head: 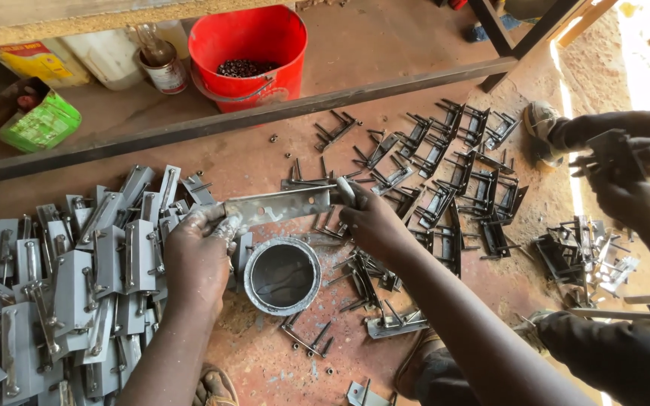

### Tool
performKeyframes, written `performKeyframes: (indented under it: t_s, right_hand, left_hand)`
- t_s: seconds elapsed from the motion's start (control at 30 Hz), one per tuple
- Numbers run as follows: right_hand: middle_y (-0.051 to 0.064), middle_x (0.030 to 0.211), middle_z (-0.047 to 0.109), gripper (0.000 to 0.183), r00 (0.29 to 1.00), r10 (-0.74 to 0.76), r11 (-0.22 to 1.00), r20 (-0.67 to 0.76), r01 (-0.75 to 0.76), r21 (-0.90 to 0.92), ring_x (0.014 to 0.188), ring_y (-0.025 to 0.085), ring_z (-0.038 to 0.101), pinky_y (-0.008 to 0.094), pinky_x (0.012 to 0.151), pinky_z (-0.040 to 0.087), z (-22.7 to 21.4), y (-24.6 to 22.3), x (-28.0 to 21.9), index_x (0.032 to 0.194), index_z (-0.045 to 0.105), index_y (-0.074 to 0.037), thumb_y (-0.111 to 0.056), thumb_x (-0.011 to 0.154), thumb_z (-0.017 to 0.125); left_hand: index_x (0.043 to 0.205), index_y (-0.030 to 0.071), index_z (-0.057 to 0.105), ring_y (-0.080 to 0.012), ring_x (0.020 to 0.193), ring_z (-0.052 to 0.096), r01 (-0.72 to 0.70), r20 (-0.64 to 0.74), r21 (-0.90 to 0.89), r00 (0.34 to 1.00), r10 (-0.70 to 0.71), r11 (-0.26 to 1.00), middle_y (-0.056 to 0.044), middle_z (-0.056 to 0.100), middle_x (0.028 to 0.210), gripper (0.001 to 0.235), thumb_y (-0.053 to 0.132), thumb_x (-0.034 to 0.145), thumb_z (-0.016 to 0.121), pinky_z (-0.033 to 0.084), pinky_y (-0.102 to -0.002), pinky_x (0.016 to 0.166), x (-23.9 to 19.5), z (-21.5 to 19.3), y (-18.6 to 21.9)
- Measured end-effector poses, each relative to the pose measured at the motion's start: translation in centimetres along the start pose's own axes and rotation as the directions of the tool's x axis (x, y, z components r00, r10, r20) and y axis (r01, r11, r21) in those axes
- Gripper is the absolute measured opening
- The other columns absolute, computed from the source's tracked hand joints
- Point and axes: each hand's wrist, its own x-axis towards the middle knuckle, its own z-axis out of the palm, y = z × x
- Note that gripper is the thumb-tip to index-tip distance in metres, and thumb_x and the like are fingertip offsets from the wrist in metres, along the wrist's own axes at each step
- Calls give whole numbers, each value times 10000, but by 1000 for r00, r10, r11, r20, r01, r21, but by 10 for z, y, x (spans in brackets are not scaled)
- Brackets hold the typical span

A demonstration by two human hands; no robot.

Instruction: A person is manually painting small metal brackets using a paintbrush and a small container of paint in a workshop environment.

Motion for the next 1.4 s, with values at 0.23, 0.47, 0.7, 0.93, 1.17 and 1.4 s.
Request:
performKeyframes:
  t_s: [0.23,0.47,0.7,0.93,1.17,1.4]
  right_hand:
    - [209,905,700,516,999,-20,993,-37,16,-115,700,288,691,401,589,590,-1,-47,-31,1304,663,-49,-62,796,573]
    - [176,802,680,408,998,15,989,-68,-25,-145,658,251,709,376,547,582,-5,-51,-35,1188,695,-73,-85,798,574]
    - [193,828,670,453,997,7,994,-78,-15,-105,690,262,697,361,577,593,-8,-60,-39,1233,672,-32,-61,796,556]
    - [175,839,672,280,996,35,984,-85,-49,-169,751,299,689,421,661,580,-44,-23,0,1119,742,-34,-181,954,570]
    - [83,669,539,362,996,65,922,-67,-34,385,608,251,718,357,548,637,-48,-54,-14,865,686,9,-310,1011,599]
    - [155,778,683,317,989,-64,842,136,-20,539,623,255,744,341,554,645,-1,-35,-9,1063,696,65,-227,942,684]
  left_hand:
    - [1172,-85,641,-153,821,594,301,165,-331,952,-260,894,-127,633,950,240,6,950,654,523,-206,689,0,11,-14]
    - [1072,-39,699,-140,707,619,443,255,-319,892,-374,838,-95,646,842,179,57,922,719,490,-167,517,0,20,-39]
    - [1147,-68,662,-133,691,587,478,235,-381,878,-418,791,-85,603,829,248,61,939,700,440,-136,522,-15,27,-12]
    - [1081,18,742,-186,688,673,258,139,146,951,-278,955,-71,687,691,304,274,1005,597,473,-294,585,-2,24,-25]
    - [1399,32,599,-386,1260,609,206,7,330,975,-221,921,-197,685,1274,466,262,1021,451,500,-526,1026,2,6,5]
    - [1134,53,737,-306,948,721,184,45,211,979,-197,960,-124,740,826,367,285,1028,473,573,-472,815,16,11,-22]
